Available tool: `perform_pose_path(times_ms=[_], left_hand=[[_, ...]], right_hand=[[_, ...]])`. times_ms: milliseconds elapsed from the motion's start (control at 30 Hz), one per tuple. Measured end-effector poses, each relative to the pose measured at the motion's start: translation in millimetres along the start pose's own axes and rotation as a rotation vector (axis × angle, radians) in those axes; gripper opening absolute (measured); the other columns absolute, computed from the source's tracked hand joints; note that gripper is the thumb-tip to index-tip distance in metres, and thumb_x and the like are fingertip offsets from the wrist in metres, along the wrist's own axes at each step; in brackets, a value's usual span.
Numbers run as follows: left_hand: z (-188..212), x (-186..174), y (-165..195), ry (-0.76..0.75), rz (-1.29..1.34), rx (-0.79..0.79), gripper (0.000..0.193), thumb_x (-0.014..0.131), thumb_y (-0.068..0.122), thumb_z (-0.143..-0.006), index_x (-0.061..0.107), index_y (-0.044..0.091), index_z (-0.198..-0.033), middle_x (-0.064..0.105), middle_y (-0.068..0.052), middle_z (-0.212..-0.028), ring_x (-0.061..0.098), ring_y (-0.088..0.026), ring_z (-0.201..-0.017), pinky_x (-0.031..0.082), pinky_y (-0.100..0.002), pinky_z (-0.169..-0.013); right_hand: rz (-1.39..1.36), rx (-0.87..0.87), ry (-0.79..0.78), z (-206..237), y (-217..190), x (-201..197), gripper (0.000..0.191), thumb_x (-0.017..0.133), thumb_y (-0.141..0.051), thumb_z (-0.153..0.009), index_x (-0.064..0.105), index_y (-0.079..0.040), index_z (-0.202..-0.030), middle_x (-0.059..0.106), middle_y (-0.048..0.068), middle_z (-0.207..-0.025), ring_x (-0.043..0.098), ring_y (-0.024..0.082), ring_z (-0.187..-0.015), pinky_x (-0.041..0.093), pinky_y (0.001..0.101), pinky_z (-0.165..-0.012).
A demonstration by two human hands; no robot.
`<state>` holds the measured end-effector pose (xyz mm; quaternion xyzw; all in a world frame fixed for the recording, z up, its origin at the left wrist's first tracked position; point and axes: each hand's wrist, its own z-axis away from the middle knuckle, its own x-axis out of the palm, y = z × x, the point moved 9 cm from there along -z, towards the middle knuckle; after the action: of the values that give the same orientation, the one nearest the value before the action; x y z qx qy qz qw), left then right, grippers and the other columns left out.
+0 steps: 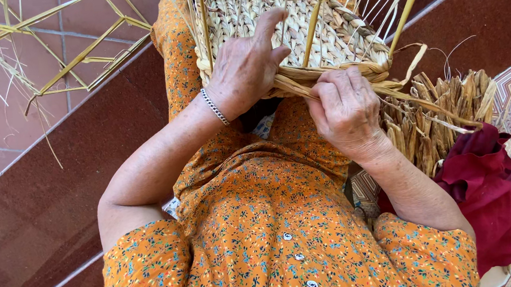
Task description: The person weaves a basket by hand, interlacing dried plant fibers through a pre-formed frame. They repeatedly pull strands through the structure and tighten the weave to build up the basket's sides.
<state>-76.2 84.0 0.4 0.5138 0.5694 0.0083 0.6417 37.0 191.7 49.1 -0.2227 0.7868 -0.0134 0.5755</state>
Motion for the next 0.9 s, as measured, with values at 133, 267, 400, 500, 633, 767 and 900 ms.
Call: perform_pose_path(times_ms=[133,267,400,500,633,767,900], left_hand=[[14.6,-17.4,24.1,0.17,0.024,0.215,0.053,0.068,0.009,-0.094,0.041,-0.001,-0.139,0.061,-0.024,-0.124,0.066,-0.029,-0.085,0.055,-0.039,-0.065],[20.8,-2.9,42.0,0.052,-0.155,0.427,0.038,0.067,0.005,-0.094,0.054,0.003,-0.13,0.059,-0.013,-0.122,0.065,-0.027,-0.103,0.058,-0.039,-0.086],[15.8,-9.0,42.3,0.11,-0.142,0.409,0.036,0.064,0.004,-0.091,0.059,0.003,-0.127,0.06,-0.01,-0.122,0.064,-0.027,-0.105,0.057,-0.037,-0.086],[17.0,-3.4,43.9,-0.01,-0.077,0.315,0.032,0.064,0.005,-0.095,0.062,0.003,-0.127,0.061,-0.009,-0.112,0.063,-0.028,-0.102,0.056,-0.038,-0.083],[34.1,3.6,70.6,-0.081,-0.198,0.397,0.036,0.063,0.008,-0.086,0.062,0.0,-0.122,0.06,-0.017,-0.115,0.061,-0.03,-0.101,0.055,-0.041,-0.082],[36.5,15.9,81.1,-0.098,-0.353,0.413,0.029,0.063,0.011,-0.084,0.06,-0.002,-0.11,0.061,-0.019,-0.114,0.062,-0.03,-0.104,0.055,-0.041,-0.08],[30.5,19.4,71.4,-0.087,-0.217,0.336,0.02,0.066,0.006,-0.092,0.059,-0.001,-0.11,0.062,-0.017,-0.11,0.062,-0.03,-0.101,0.057,-0.039,-0.082]], right_hand=[[-0.208,0.169,-0.151,6.5,20.8,4.5,0.021,0.077,-0.01,-0.097,0.061,-0.004,-0.11,0.071,0.012,-0.093,0.069,0.028,-0.084,0.053,0.0382,-0.078],[-0.362,0.361,-0.346,28.6,48.0,-21.6,0.044,0.085,-0.024,-0.084,0.067,-0.003,-0.119,0.071,0.014,-0.085,0.07,0.024,-0.07,0.053,0.0353,-0.064],[-0.153,0.28,-0.289,44.3,66.4,-67.0,0.026,0.086,-0.027,-0.083,0.077,-0.009,-0.099,0.071,0.006,-0.078,0.068,0.023,-0.071,0.05,0.0413,-0.084],[-0.22,0.351,-0.271,64.9,74.8,-71.1,0.018,0.083,-0.026,-0.092,0.076,-0.011,-0.096,0.072,0.005,-0.085,0.068,0.02,-0.078,0.049,0.0332,-0.084],[-0.028,0.393,-0.284,91.7,79.7,-77.4,0.019,0.089,-0.021,-0.082,0.079,-0.008,-0.092,0.067,0.005,-0.066,0.063,0.019,-0.061,0.05,0.0408,-0.083],[-0.174,0.717,-0.277,123.2,119.1,-98.7,0.02,0.087,-0.02,-0.088,0.077,-0.006,-0.099,0.069,0.005,-0.072,0.065,0.013,-0.059,0.05,0.0302,-0.06],[-0.429,0.736,-0.1,145.2,129.2,-128.2,0.021,0.082,-0.016,-0.082,0.073,-0.003,-0.095,0.069,0.005,-0.082,0.065,0.012,-0.065,0.048,0.0271,-0.058]])
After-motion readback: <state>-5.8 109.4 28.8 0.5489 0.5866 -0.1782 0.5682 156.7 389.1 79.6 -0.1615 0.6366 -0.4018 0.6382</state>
